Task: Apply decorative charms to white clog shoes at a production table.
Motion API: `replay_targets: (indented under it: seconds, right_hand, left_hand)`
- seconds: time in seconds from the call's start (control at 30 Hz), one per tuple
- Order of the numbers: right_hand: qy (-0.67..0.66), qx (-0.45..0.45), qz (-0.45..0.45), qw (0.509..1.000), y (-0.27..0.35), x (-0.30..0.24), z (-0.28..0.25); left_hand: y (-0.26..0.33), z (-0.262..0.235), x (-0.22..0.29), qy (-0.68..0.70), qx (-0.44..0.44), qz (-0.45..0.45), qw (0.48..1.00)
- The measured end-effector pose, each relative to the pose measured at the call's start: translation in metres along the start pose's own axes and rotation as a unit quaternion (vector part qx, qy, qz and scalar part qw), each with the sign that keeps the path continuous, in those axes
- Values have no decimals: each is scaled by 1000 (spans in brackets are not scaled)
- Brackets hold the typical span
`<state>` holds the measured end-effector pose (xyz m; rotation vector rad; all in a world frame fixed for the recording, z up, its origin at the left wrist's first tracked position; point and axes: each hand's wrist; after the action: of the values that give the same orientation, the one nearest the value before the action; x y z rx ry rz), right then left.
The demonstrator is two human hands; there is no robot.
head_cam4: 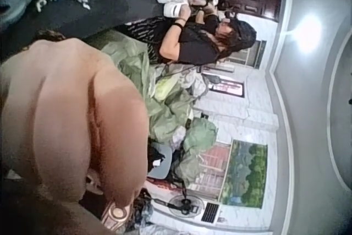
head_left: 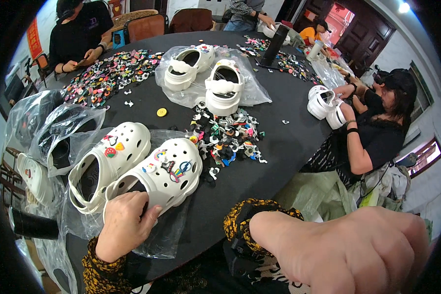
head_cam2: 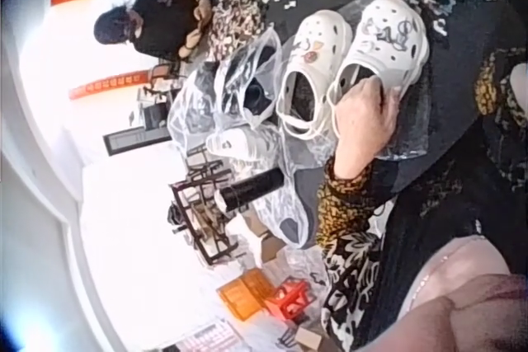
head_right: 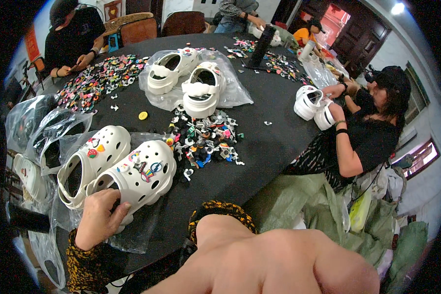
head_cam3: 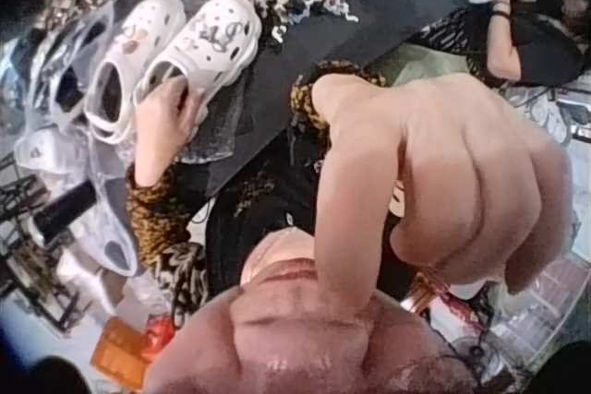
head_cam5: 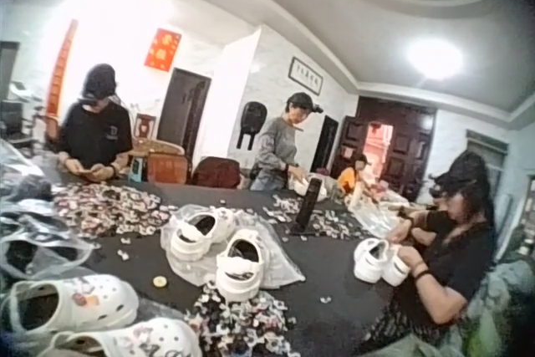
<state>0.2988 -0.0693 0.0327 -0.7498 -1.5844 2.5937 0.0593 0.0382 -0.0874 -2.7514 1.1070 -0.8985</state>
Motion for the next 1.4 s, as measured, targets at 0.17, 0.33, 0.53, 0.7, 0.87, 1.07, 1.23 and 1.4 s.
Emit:
replay_targets:
  seconds: [0.17,0.33,0.53,0.7,0.87,1.07,1.23,1.4]
  right_hand:
    - [3,-68,-75,995,-3,16,-18]
    - [14,-68,-76,995,0,19,-19]
    - [34,-67,-80,994,-6,11,-25]
    - [52,-63,-83,993,-5,9,-25]
    - [49,-52,-94,993,-8,8,-29]
    - [91,-12,-118,989,-10,15,-32]
    - [83,4,-127,988,-6,25,-31]
    - [137,35,-94,986,10,32,-32]
  left_hand:
    - [0,-1,2,-7,-1,6,1000]
    - [-2,-1,3,-8,-5,2,1000]
    - [-1,-2,4,-5,-2,4,1000]
    - [-1,-2,5,-2,-12,-6,1000]
    - [3,-4,2,7,8,-7,1000]
    - [2,-5,19,81,39,-79,993]
    - [20,-49,47,86,134,-118,980]
    - [15,-23,104,440,345,-123,820]
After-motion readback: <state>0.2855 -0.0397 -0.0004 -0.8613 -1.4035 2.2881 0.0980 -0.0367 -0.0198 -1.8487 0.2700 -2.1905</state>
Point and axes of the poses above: each hand's wrist, its own y-axis away from the middle knuckle, its own z-axis out of the palm, x = y × z, and after that the axes turned 1 degree about x, right-handed
